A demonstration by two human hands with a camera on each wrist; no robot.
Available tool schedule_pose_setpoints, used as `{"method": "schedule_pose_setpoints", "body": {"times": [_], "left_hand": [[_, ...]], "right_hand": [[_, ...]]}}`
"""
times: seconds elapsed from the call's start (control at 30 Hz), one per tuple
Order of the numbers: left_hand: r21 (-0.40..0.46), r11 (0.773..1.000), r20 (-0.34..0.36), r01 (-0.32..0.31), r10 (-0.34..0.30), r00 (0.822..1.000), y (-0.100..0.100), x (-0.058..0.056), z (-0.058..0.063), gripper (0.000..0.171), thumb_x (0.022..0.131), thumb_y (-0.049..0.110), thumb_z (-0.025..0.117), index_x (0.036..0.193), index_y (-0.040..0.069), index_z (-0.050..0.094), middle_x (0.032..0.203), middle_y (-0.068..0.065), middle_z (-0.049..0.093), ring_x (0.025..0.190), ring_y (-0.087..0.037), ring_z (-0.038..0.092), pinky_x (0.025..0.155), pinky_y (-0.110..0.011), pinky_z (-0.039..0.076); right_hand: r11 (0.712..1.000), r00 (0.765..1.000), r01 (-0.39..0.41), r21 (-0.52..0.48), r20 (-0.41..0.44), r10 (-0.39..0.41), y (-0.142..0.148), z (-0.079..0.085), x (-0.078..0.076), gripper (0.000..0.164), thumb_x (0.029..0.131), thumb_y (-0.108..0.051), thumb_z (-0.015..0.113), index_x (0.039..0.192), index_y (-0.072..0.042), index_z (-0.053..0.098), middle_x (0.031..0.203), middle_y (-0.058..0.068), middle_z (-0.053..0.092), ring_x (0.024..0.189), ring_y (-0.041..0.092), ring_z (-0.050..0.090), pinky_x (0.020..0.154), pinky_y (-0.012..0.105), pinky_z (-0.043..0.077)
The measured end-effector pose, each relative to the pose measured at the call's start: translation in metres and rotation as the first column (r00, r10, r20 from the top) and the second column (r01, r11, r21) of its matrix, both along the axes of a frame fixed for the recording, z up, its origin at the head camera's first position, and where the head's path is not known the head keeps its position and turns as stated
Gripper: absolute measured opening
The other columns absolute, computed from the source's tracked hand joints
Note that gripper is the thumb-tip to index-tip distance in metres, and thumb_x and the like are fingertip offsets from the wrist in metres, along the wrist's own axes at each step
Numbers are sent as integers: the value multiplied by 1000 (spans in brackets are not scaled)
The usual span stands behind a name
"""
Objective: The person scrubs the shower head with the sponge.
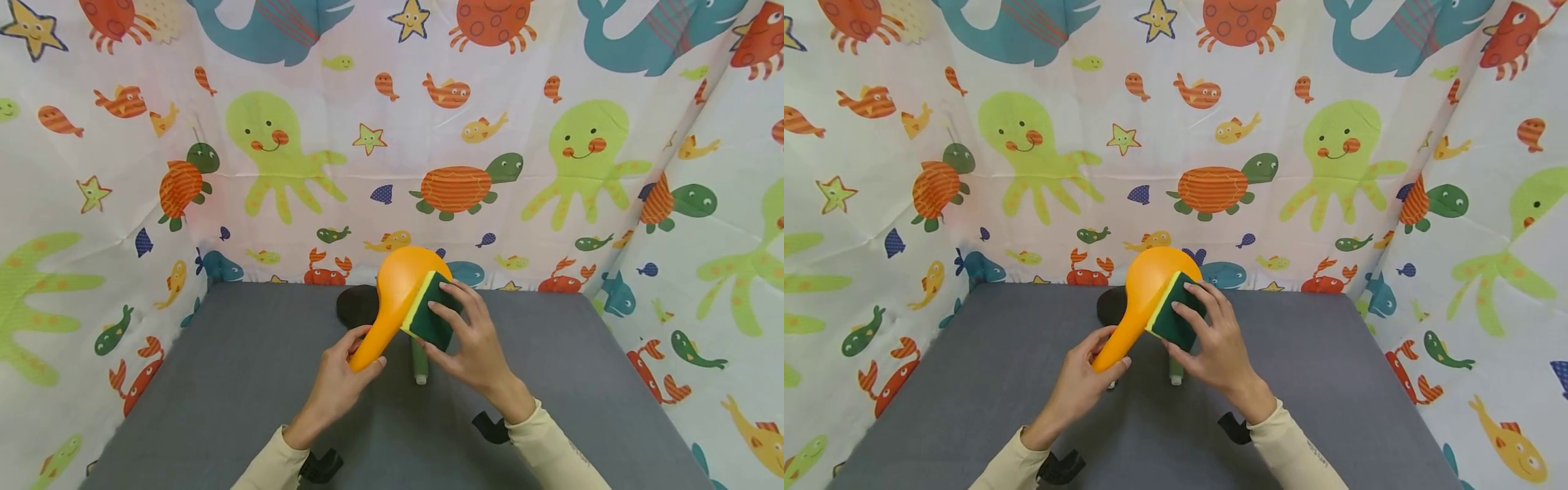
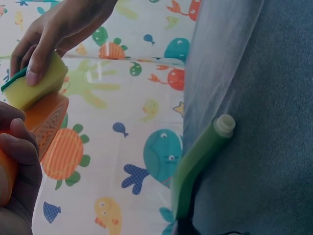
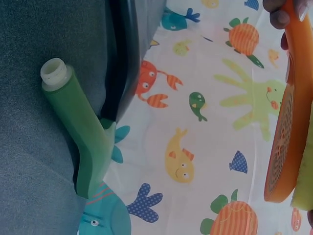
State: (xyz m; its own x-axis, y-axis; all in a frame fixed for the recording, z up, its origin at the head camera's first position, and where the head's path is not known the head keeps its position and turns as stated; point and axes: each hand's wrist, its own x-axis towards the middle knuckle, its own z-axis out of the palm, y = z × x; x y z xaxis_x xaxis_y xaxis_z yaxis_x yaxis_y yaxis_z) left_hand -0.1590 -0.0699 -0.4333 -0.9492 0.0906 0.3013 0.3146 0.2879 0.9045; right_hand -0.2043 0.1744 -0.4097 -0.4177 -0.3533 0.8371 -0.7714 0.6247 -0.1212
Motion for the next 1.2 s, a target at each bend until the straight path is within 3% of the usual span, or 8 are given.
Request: {"method": "schedule_pose_setpoints", "body": {"times": [0.23,0.87,1.2], "left_hand": [[38,999,64,5,-8,998,-1,2,1,52,83,18,79,130,15,58,98,-4,69,77,-18,58,70,-27,49],[103,994,82,26,-34,996,-3,4,2,49,83,15,79,128,16,59,92,-6,69,69,-18,58,62,-26,49],[136,989,122,50,-67,990,-5,6,3,51,84,16,77,131,16,57,91,-7,67,59,-17,55,54,-26,49]], "right_hand": [[1000,1000,2,-10,-2,-2,2,1,3,56,90,-59,56,120,-12,65,141,16,51,134,38,43,93,61,50],[1000,1000,0,22,12,0,0,0,10,54,91,-59,55,122,-17,65,142,15,50,136,36,41,97,63,46],[1000,1000,20,-5,4,-20,5,-1,10,56,91,-59,55,120,-12,65,141,17,51,134,38,42,95,63,47]]}}
